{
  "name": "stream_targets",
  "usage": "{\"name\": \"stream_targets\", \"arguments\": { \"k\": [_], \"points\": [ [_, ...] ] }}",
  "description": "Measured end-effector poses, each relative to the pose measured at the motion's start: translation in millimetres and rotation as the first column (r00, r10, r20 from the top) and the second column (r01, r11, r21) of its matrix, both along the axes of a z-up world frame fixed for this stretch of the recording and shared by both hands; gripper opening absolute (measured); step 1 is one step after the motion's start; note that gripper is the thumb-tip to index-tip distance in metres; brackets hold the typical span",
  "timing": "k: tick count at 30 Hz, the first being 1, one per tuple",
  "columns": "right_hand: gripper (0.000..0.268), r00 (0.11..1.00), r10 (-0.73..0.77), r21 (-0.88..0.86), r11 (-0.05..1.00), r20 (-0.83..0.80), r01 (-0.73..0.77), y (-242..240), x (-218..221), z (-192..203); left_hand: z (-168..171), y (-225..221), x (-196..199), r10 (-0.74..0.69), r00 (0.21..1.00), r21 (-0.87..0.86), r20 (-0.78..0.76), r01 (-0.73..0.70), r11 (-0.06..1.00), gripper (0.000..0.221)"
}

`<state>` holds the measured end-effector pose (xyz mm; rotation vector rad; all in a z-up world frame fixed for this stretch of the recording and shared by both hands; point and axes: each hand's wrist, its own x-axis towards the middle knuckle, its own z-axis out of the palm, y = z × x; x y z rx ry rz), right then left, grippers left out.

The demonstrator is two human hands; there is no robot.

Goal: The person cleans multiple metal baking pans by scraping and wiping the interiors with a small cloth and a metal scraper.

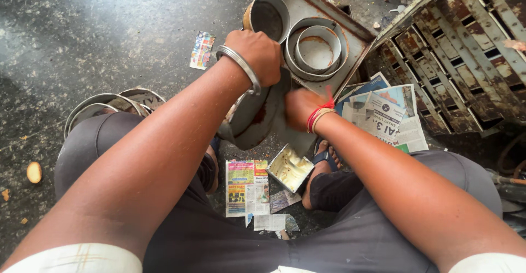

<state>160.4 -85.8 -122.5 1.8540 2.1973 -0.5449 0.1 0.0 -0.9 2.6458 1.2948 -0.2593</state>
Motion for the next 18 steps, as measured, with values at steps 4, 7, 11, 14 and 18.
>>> {"name": "stream_targets", "arguments": {
  "k": [4, 7, 11, 14, 18],
  "points": [
    [0.034, 0.987, -0.118, 0.079, 0.991, 0.109, 0.11, -0.4, 7.4, -8.5, -1.9, -5.2, 1.8, -0.01, 1.0, 0.023, 0.009, 0.01, 1.0, 0.026],
    [0.024, 0.978, -0.107, 0.011, 0.994, 0.181, 0.107, 6.2, 9.0, -11.9, -1.2, -4.8, 2.1, -0.041, 0.998, 0.049, 0.048, 0.039, 0.998, 0.025],
    [0.038, 0.959, 0.202, 0.1, 0.978, -0.197, -0.186, 0.0, 5.0, -13.5, 4.1, -9.7, 0.2, -0.024, 0.999, 0.046, 0.027, 0.022, 0.999, 0.024],
    [0.015, 0.972, -0.093, 0.048, 0.995, 0.214, 0.085, -1.9, 4.4, -1.0, 3.9, -13.5, 1.2, -0.009, 0.996, 0.042, 0.091, 0.005, 0.999, 0.023],
    [0.02, 0.979, -0.092, -0.033, 0.994, 0.181, 0.099, -1.0, -0.4, -1.2, 4.6, -13.8, 4.1, -0.022, 0.999, 0.049, 0.039, 0.02, 0.999, 0.024]
  ]
}}
